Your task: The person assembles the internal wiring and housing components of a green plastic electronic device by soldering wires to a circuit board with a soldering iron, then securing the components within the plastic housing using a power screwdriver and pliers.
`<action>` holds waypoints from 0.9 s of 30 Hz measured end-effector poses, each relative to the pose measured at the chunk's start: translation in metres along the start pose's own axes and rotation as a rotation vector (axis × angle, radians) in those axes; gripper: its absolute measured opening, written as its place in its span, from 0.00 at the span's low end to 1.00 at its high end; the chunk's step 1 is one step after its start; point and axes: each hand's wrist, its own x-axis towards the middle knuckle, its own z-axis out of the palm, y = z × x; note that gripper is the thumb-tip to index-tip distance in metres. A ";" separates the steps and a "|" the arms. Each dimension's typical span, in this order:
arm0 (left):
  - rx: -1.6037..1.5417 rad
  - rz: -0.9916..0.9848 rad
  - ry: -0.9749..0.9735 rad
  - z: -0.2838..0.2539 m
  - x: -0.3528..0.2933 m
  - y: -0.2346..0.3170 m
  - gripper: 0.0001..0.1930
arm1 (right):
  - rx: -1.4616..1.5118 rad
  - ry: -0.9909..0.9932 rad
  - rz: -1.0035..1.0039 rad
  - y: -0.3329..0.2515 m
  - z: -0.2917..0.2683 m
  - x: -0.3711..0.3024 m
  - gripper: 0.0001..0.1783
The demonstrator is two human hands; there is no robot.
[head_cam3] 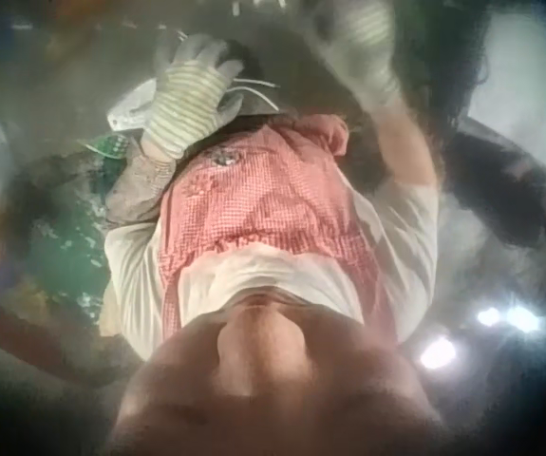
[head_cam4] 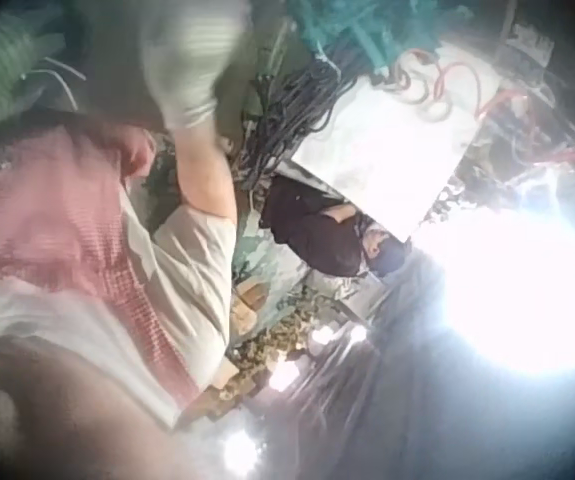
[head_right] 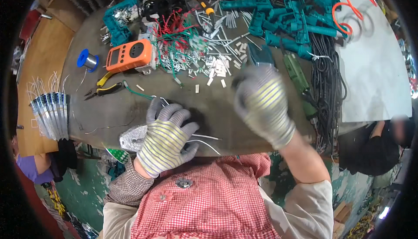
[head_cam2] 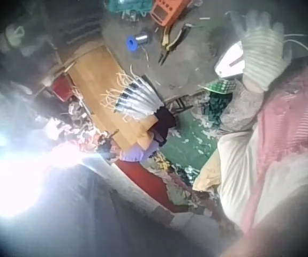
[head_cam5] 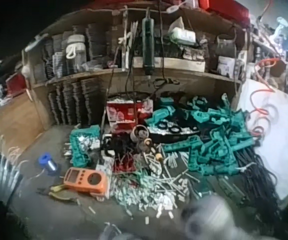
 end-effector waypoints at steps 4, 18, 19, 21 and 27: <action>0.087 0.026 -0.041 0.001 0.011 0.010 0.16 | 0.018 -0.395 0.131 -0.034 -0.007 -0.033 0.20; -0.184 0.039 0.198 0.008 0.006 -0.004 0.16 | 0.812 -0.132 0.275 -0.075 0.016 -0.047 0.43; -0.238 -0.038 0.278 0.006 0.005 -0.004 0.20 | 0.928 -0.182 0.417 -0.081 0.018 -0.050 0.42; -0.226 0.029 0.266 0.006 0.006 -0.007 0.24 | 1.035 -0.228 0.566 -0.083 0.020 -0.046 0.42; -0.114 0.048 0.097 0.009 -0.005 -0.015 0.14 | 0.754 -0.550 0.467 0.018 0.018 0.064 0.17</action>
